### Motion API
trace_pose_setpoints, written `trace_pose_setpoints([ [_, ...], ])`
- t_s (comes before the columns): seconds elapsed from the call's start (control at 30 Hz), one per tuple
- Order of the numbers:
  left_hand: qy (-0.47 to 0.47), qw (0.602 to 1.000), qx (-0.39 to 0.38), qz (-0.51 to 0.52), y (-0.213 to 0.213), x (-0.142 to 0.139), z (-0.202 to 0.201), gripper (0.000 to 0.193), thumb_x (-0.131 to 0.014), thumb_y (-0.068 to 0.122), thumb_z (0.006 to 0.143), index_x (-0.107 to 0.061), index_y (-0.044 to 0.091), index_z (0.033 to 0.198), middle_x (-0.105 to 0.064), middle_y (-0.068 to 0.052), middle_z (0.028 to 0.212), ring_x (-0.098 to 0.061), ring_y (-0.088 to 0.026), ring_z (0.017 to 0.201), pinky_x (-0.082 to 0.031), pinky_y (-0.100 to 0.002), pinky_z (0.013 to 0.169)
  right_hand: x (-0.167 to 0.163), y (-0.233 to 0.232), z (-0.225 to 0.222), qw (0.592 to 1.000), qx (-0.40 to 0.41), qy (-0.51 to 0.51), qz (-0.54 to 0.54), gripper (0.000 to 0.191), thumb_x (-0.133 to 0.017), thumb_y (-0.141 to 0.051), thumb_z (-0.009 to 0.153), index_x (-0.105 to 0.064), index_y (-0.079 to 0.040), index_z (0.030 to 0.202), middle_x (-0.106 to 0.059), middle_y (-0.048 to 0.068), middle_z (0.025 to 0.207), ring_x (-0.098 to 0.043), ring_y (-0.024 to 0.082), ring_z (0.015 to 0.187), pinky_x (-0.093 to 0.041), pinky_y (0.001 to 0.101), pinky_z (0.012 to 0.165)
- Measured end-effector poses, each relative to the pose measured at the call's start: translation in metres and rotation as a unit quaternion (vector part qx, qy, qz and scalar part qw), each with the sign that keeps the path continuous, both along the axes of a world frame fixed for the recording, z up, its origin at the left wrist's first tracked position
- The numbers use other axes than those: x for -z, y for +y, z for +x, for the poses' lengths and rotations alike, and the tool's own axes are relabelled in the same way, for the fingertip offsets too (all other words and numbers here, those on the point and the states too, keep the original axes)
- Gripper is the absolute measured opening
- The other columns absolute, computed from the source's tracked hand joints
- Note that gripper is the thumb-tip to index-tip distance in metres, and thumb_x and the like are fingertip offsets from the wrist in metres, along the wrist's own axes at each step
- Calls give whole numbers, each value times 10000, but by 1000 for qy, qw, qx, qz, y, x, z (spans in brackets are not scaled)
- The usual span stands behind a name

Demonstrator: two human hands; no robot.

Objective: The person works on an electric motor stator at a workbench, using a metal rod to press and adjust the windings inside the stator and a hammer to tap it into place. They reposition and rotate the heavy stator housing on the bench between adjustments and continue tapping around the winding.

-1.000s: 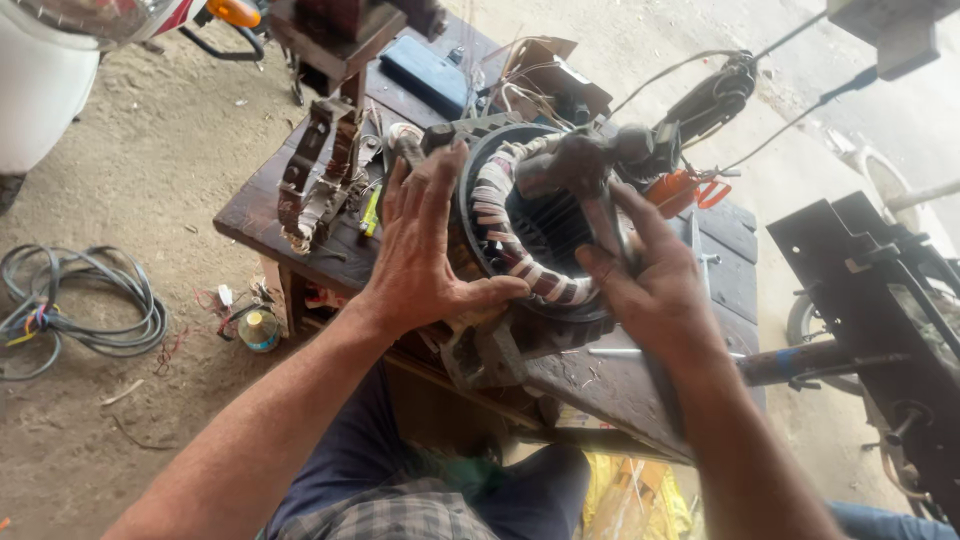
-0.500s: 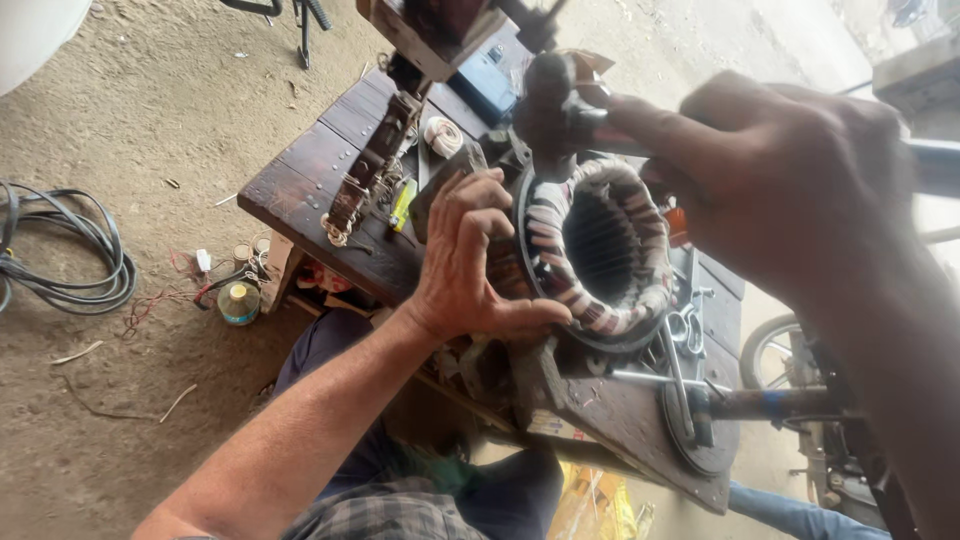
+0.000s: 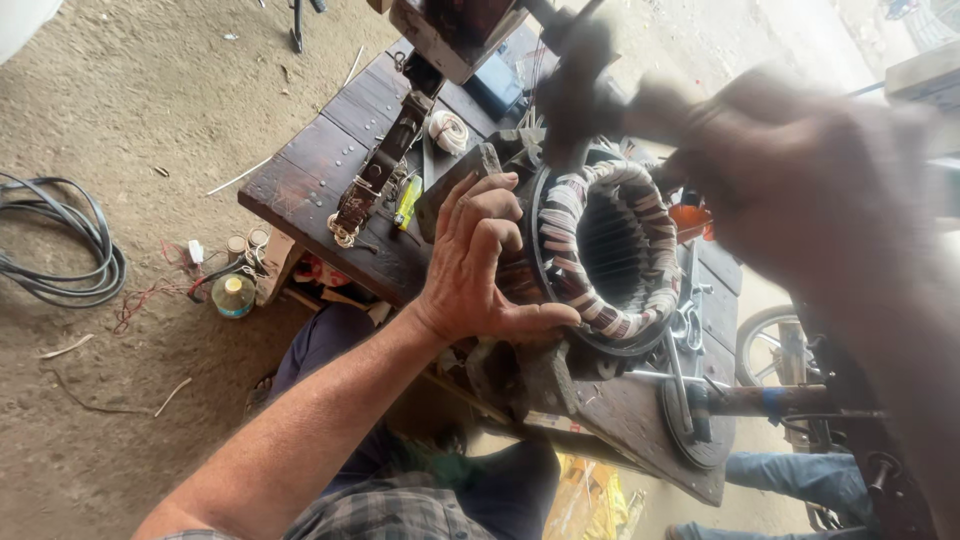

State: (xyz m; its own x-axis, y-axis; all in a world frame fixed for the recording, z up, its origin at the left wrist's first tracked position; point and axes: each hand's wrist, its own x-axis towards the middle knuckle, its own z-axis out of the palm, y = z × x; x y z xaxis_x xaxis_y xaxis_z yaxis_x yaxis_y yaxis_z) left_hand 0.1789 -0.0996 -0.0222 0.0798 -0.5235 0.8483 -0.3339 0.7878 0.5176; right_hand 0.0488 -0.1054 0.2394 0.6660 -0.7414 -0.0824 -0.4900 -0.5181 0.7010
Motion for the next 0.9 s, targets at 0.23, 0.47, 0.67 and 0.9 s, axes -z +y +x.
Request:
trace_pose_setpoints([
  [0.23, -7, 1000, -4, -1, 2, -1, 0, 796, -735, 819, 792, -421, 137, 1056, -457, -91, 1196, -467, -316, 1383, -321, -507, 1266, -12, -4, 7, 1000, -8, 26, 11, 336, -625, -298, 1050, -667, -438, 1352, -678, -11, 793, -502, 88, 409, -378, 211, 320],
  [0.47, -18, 1000, -2, 15, 5, 0, 1, 800, -728, 819, 779, -427, 132, 1056, -465, -106, 1207, -464, -325, 1391, -308, -521, 1274, -1, -5, 32, 977, 145, 154, 14, 332, -585, -366, 1049, -635, -454, 1365, -702, -22, 777, -576, 72, 489, -447, 197, 365],
  [0.67, -28, 999, -11, 11, 4, -1, 0, 821, -721, 841, 761, -442, 133, 1069, -473, -97, 1219, -458, -325, 1396, -289, -526, 1275, 3, -20, -32, 994, 100, 21, 32, 326, -572, -380, 1069, -659, -441, 1377, -725, 2, 839, -567, 101, 461, -434, 254, 372],
  [0.9, -62, 998, -18, 27, 3, -1, 0, 927, -648, 868, 798, -492, 108, 1306, -485, -122, 1337, -428, -301, 1428, -252, -517, 1301, 33, 21, -65, 959, 153, -237, 42, 356, -669, -314, 1046, -677, -212, 1387, -747, 85, 906, -601, 149, 523, -479, 285, 400],
])
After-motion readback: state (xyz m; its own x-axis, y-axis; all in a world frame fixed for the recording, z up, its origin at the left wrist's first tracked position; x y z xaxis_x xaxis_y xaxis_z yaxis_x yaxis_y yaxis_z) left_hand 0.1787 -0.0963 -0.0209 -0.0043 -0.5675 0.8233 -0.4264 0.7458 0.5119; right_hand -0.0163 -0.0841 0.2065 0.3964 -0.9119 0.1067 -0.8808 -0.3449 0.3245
